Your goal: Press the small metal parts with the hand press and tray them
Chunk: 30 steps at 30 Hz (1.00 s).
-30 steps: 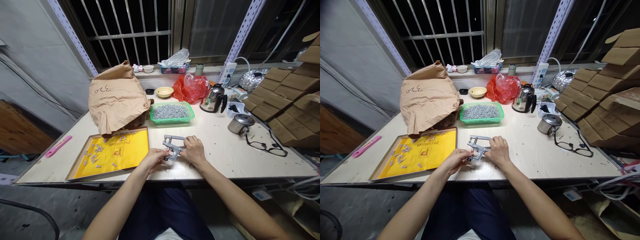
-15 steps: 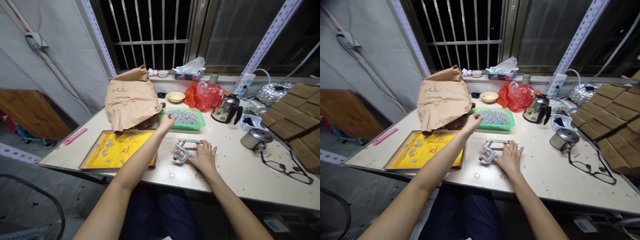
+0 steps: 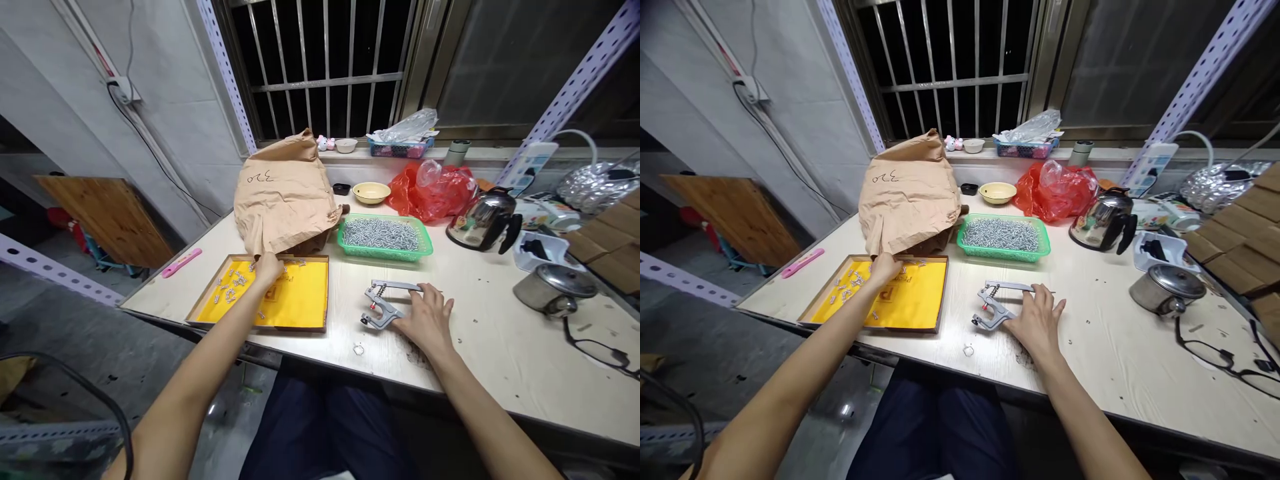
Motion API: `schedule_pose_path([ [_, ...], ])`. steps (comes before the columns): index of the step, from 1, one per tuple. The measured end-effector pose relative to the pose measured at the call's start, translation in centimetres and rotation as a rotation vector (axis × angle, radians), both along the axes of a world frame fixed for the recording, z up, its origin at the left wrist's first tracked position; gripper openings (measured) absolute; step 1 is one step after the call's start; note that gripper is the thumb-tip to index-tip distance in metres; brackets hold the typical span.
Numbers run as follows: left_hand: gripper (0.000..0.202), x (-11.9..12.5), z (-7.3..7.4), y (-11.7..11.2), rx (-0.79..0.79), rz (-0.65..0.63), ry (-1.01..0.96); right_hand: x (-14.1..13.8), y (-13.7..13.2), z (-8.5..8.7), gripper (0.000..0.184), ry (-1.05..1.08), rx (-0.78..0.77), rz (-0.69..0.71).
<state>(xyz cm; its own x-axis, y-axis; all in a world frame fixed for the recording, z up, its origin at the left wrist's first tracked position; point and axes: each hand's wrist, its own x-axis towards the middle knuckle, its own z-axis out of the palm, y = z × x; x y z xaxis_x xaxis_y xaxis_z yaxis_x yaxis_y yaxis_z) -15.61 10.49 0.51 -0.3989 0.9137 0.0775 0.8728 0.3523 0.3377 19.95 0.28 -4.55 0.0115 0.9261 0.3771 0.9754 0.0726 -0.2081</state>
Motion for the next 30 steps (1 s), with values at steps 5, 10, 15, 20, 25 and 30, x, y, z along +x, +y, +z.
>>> schedule_pose_path([
  [5,0.015,0.8,0.2,0.8,0.036,0.070,-0.106,0.1,0.0,-0.1,0.077,-0.008,-0.001,0.001],
  [10,0.010,2.9,2.0,-2.4,0.176,-0.033,-0.266,-0.2,-0.1,0.1,0.078,-0.004,0.004,0.029],
  [15,0.018,10.9,0.9,-8.1,0.037,-0.260,-1.103,-0.5,-0.1,0.5,0.077,0.015,0.035,0.037],
  [20,0.020,16.6,-1.7,-11.1,-0.083,-0.233,-1.376,-0.7,-0.2,0.8,0.080,0.002,0.046,0.016],
  [25,0.017,17.0,-2.0,-11.2,-0.181,-0.239,-1.323,-1.0,-0.3,1.1,0.079,-0.014,0.035,0.027],
  [30,0.013,16.5,-2.1,-11.0,-0.140,-0.339,-1.174,-1.1,-0.5,1.3,0.076,-0.031,0.046,0.039],
])
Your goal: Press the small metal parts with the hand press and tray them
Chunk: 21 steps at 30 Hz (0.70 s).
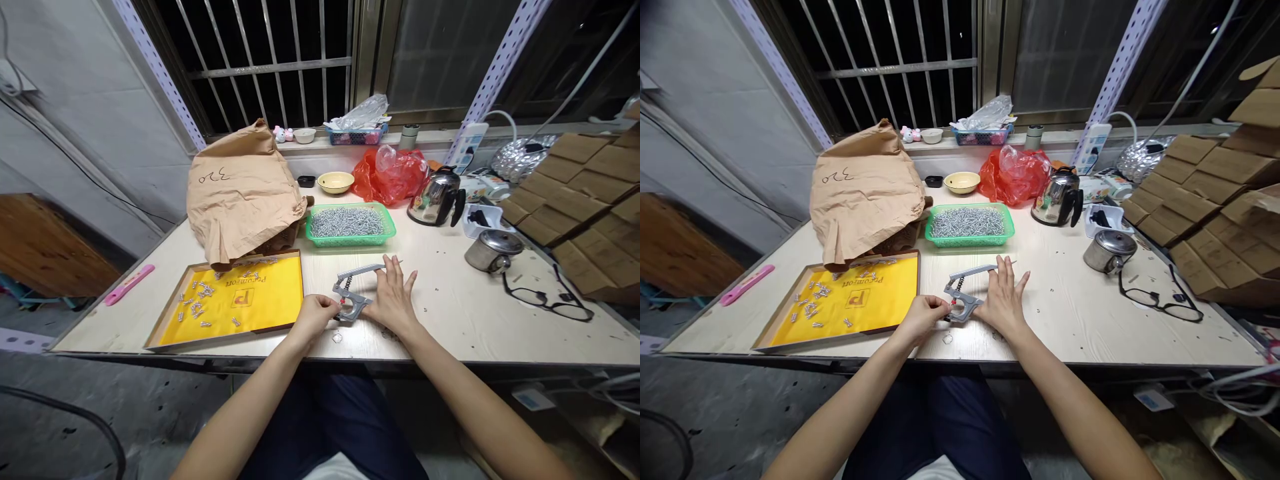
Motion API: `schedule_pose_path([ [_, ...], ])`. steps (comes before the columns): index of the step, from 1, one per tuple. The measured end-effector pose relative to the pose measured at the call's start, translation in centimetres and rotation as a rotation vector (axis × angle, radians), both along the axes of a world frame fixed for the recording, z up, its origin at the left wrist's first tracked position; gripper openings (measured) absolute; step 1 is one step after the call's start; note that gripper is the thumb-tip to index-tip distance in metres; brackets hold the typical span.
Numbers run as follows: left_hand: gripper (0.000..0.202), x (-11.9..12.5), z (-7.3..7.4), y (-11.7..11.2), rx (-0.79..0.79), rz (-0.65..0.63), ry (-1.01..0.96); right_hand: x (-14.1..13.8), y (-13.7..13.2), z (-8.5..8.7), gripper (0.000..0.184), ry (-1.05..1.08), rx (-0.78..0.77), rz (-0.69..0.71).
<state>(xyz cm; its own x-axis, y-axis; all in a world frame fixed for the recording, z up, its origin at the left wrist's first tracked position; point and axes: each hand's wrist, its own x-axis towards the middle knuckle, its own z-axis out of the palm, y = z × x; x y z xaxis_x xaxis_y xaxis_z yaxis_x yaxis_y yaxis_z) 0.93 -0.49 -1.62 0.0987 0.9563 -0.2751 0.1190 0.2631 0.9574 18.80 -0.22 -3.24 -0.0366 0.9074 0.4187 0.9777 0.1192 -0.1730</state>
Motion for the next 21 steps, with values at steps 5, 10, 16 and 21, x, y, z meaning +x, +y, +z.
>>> schedule_pose_path([
  [5,0.010,-0.1,-0.1,0.3,0.040,-0.052,0.123,0.0,0.0,0.0,0.078,-0.009,-0.003,0.003],
  [10,0.012,0.0,0.3,0.2,-0.011,-0.065,0.104,0.0,-0.1,0.2,0.073,-0.005,0.026,0.020],
  [16,0.021,-0.3,1.2,0.1,-0.048,-0.039,-0.011,0.1,-0.2,0.9,0.039,-0.020,-0.005,-0.002],
  [21,0.040,-0.6,2.5,-0.2,-0.142,-0.008,-0.010,-0.3,-0.6,0.5,0.036,-0.051,-0.144,0.002],
])
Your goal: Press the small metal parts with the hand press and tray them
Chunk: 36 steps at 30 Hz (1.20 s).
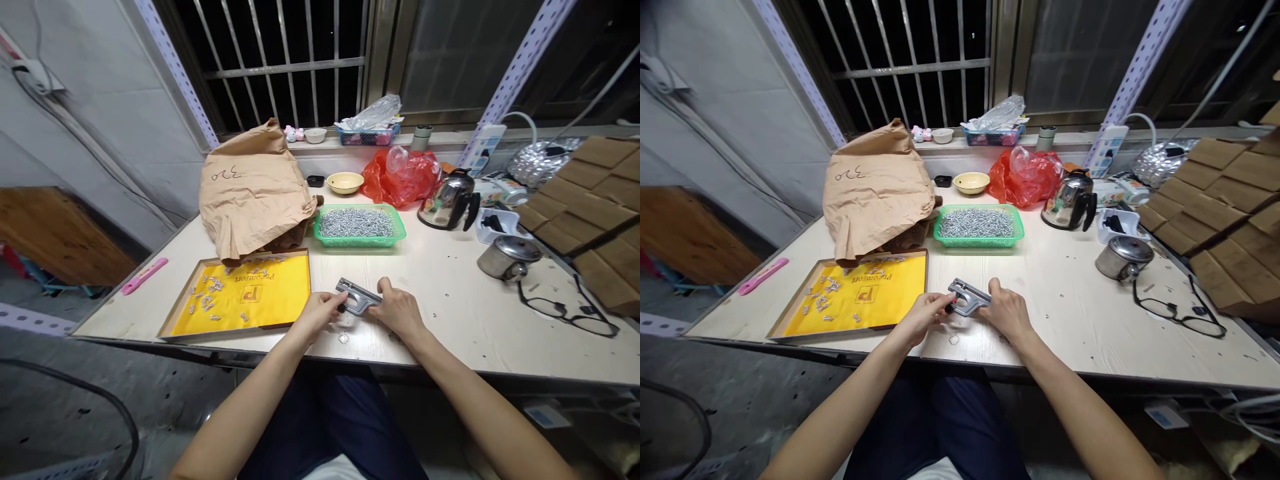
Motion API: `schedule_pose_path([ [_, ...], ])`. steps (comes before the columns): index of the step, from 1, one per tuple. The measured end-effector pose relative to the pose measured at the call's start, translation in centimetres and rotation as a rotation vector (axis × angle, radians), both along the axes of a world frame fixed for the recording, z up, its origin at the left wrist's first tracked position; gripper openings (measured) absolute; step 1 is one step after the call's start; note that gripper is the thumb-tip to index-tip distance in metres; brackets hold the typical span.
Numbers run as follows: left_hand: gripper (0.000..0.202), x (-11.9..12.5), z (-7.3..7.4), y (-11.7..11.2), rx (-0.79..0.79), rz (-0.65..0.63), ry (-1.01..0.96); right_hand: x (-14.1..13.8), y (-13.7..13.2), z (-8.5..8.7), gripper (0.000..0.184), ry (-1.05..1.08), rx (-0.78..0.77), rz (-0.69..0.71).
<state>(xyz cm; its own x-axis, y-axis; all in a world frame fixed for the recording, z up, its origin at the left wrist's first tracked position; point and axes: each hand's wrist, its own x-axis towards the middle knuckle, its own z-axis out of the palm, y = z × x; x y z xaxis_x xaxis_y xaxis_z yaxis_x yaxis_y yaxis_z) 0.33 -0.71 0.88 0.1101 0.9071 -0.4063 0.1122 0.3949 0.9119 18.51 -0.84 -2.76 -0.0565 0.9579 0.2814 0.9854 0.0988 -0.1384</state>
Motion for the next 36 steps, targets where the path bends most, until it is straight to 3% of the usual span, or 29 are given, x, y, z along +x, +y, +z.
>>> schedule_pose_path([
  [5,0.033,0.2,0.8,-0.1,-0.072,-0.091,-0.026,0.3,-0.2,-0.6,0.029,-0.076,0.065,0.064],
  [9,0.025,0.3,0.4,0.1,-0.067,-0.106,-0.016,0.9,0.0,-0.5,0.021,-0.096,0.190,0.055],
  [11,0.024,0.3,-0.1,0.2,-0.013,-0.104,0.021,0.9,0.2,-0.6,0.029,-0.075,0.218,0.061],
  [14,0.024,0.2,-0.6,0.3,0.102,-0.110,0.135,0.9,0.5,-0.9,0.055,-0.035,0.215,0.033],
  [18,0.023,0.5,0.0,1.4,0.282,-0.100,0.250,1.3,0.9,-1.5,0.069,-0.002,0.159,-0.049],
  [23,0.030,3.0,3.0,7.2,0.605,0.015,0.360,1.8,1.0,-2.0,0.069,-0.050,0.105,-0.049],
  [26,0.026,4.8,4.7,11.9,0.655,0.083,0.430,1.8,0.9,-2.2,0.067,-0.073,0.078,-0.029],
  [29,0.031,5.4,5.1,14.2,0.648,0.156,0.556,2.0,1.0,-2.5,0.068,-0.081,0.077,-0.040],
  [32,0.047,3.9,4.0,13.2,0.659,0.078,0.730,2.3,1.0,-2.6,0.067,-0.087,0.074,-0.029],
  [36,0.033,-2.0,1.8,10.5,0.649,-0.137,1.047,2.2,0.9,-2.6,0.065,-0.082,0.062,0.002],
])
